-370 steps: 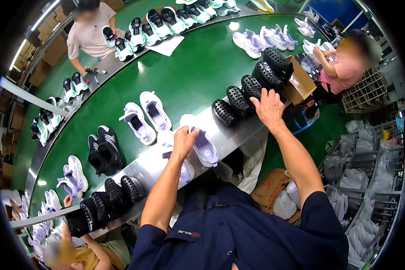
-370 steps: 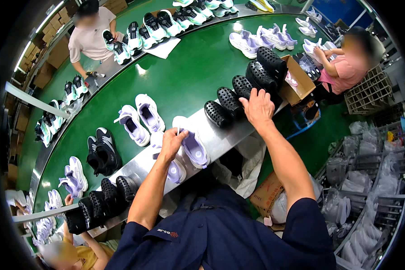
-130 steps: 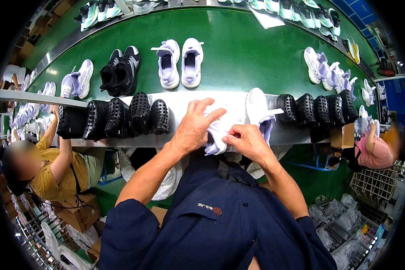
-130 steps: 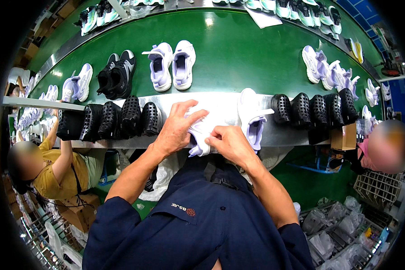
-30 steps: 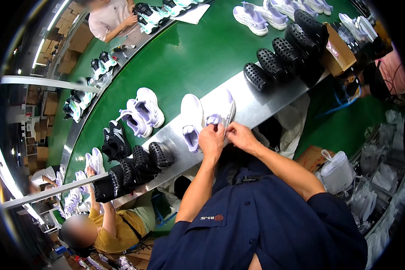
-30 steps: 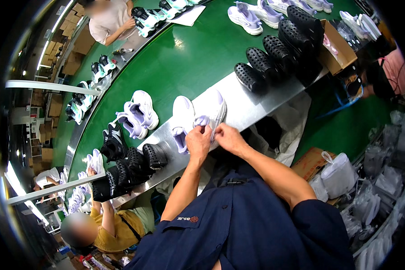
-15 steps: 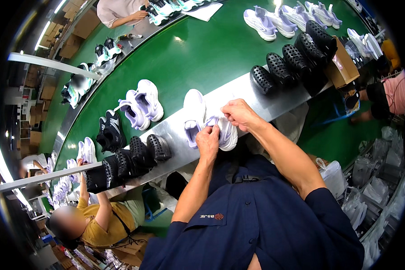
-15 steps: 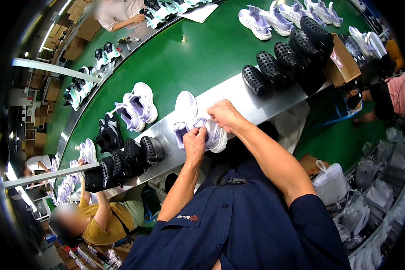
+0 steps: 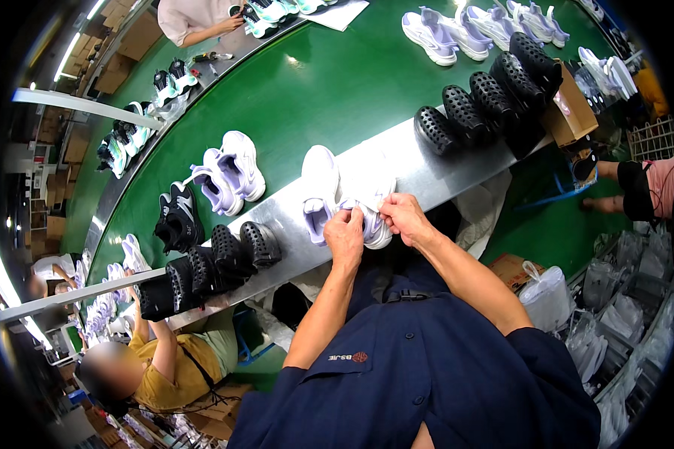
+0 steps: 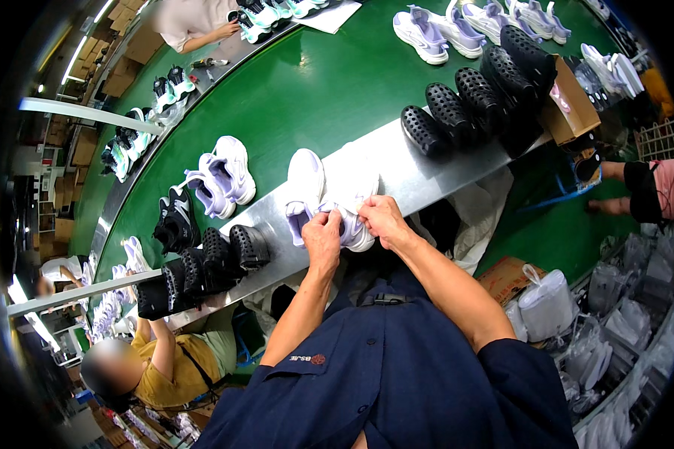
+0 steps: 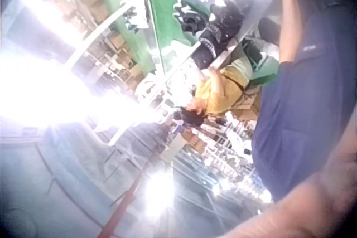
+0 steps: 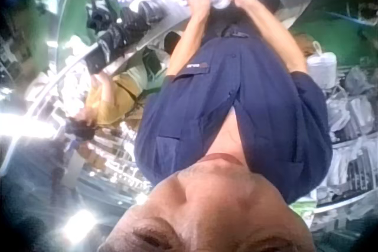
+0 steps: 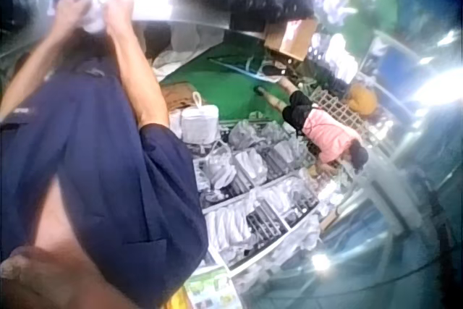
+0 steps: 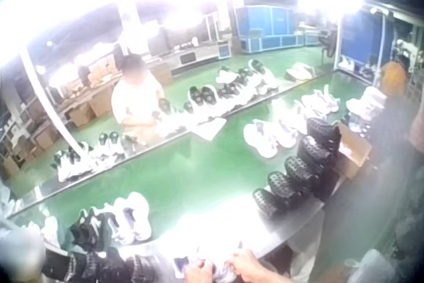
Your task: The person picks up shoe outsoles from a bag, places them on a conveyor belt, and then fits shoe uppers onto the outsoles by hand.
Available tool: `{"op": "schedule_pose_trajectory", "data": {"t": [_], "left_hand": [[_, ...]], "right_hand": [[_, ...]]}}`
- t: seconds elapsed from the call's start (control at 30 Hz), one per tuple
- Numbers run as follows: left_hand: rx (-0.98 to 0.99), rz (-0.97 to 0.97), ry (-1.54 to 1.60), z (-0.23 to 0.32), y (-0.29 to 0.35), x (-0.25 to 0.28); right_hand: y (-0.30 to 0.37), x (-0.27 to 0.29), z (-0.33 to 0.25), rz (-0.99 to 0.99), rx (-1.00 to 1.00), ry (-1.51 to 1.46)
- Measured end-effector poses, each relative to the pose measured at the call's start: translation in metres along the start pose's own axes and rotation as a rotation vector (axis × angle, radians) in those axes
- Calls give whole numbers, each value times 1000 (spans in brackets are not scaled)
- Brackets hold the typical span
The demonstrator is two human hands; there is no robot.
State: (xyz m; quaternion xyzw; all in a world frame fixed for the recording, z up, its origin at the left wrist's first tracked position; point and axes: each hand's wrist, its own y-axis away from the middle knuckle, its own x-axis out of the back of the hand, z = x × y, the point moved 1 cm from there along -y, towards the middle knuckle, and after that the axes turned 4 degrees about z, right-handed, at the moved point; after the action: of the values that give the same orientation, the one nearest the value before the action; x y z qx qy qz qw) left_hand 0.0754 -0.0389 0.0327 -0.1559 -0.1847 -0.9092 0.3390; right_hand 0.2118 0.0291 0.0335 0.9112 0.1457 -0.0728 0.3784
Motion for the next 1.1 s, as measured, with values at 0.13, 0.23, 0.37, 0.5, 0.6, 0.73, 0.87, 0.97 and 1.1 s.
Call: {"op": "schedule_pose_trajectory", "data": {"t": [0.13,0.23,0.37,0.5,0.6,0.73,0.87,0.97,1.1], "left_hand": [[13,-5,17,10,3,0],[-50,11,-33,14,6,-3],[-176,-2,-158,14,7,-4],[-370,-70,-344,16,8,-2],[-500,-136,-524,31,18,4],[-726,49,-526,42,16,14],[-805,7,-416,39,1,10],[-752,-46,-342,33,-3,13],[-789,-81,-488,48,17,50]], "right_hand": [[-2,-1,6,17,15,48],[-8,1,17,33,47,96],[-11,4,20,64,60,160],[0,11,5,167,51,392],[3,28,12,352,495,645],[21,8,-2,244,505,691],[15,-5,7,176,636,843],[9,-6,12,175,691,919],[15,-2,-1,151,711,1060]]}}
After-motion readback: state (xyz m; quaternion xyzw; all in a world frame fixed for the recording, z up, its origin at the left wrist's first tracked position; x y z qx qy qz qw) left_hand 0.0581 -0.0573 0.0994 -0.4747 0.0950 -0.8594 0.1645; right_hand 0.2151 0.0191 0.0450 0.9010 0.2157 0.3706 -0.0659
